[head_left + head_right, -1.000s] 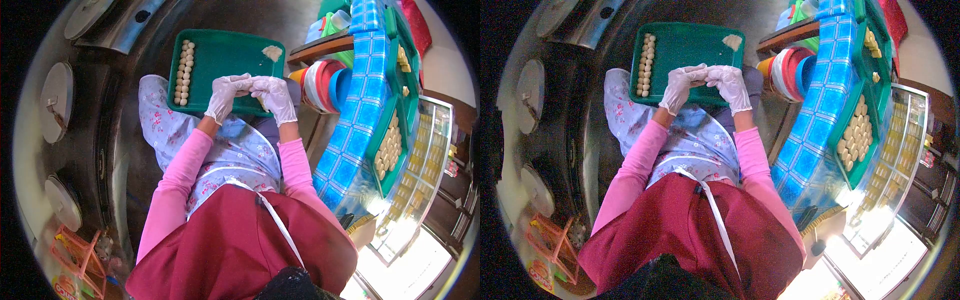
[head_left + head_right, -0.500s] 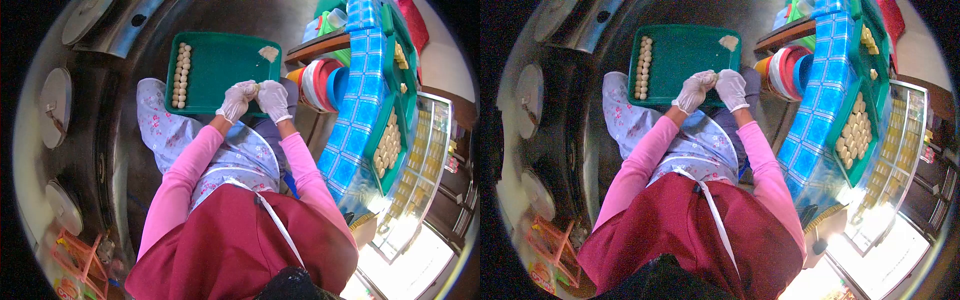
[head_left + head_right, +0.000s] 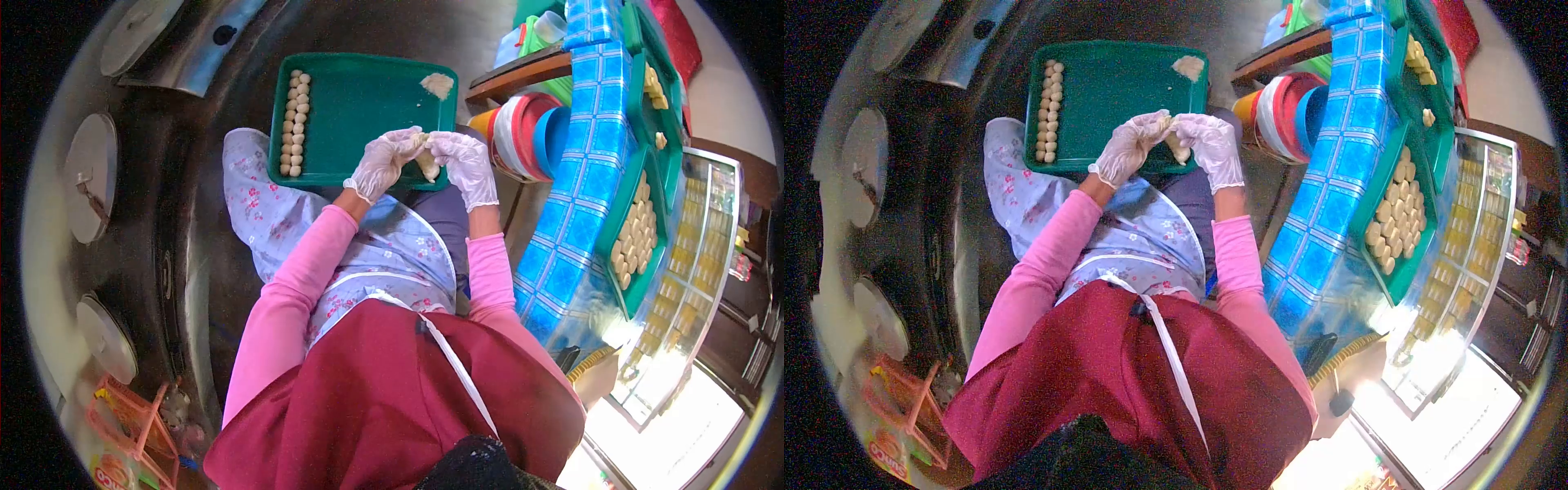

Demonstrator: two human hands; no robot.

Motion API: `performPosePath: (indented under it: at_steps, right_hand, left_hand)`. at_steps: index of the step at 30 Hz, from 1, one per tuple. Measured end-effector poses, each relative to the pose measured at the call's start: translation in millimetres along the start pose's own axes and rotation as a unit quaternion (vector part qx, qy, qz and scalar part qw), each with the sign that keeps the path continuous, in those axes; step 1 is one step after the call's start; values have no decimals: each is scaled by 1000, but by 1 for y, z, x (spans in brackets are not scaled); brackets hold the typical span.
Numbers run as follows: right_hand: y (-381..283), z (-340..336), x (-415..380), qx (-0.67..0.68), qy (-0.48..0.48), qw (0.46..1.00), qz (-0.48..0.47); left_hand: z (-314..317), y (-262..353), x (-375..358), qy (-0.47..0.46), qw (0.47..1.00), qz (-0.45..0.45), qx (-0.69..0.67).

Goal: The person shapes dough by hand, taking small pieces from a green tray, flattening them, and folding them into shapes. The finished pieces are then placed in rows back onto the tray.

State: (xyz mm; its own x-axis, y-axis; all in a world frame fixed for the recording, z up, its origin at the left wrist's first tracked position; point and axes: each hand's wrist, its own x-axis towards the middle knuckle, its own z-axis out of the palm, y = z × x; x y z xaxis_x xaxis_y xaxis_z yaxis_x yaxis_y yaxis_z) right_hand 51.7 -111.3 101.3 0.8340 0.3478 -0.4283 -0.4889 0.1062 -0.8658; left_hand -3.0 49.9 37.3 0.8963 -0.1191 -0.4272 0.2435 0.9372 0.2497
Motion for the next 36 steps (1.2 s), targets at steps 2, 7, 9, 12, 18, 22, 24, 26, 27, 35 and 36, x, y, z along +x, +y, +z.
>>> performPosePath:
  at_steps: [2, 7, 9, 12, 18, 22, 24, 26, 27, 35, 36]
  right_hand:
    - [10, 2, 6, 19, -14, 1000, 1]
    - [19, 15, 11, -37, -2, 999, 35]
    - [14, 24, 10, -10, 15, 998, 65]
    - [3, 38, -1, -49, 28, 998, 29]
    - [18, 35, -3, -248, -22, 943, -222]
    - [22, 41, -8, -387, 27, 868, -308]
    - [29, 40, 2, -288, 57, 922, -253]
    - [36, 36, 14, -119, 90, 986, -73]
    - [35, 38, 17, -50, 87, 994, -43]
    - [60, 86, 61, -4, 11, 995, -100]
    - [46, 105, 57, 41, -5, 998, -56]
  left_hand:
    - [0, 5, -6, -2, 999, 0, 49]
    - [12, 22, -25, 4, 987, -1, 160]
    - [17, 28, -31, -6, 984, -2, 176]
    - [19, 31, -32, -13, 977, 24, 213]
    - [18, 31, -33, 69, 986, 2, 151]
    - [17, 20, -30, 81, 989, 40, 119]
    - [20, 14, -31, 73, 990, 61, 101]
    - [19, 7, -31, 87, 914, 184, 352]
    - [19, 3, -31, 91, 846, 241, 467]
    - [24, 21, -52, 171, 669, 410, 596]
    - [30, 31, -59, 188, 748, 410, 487]
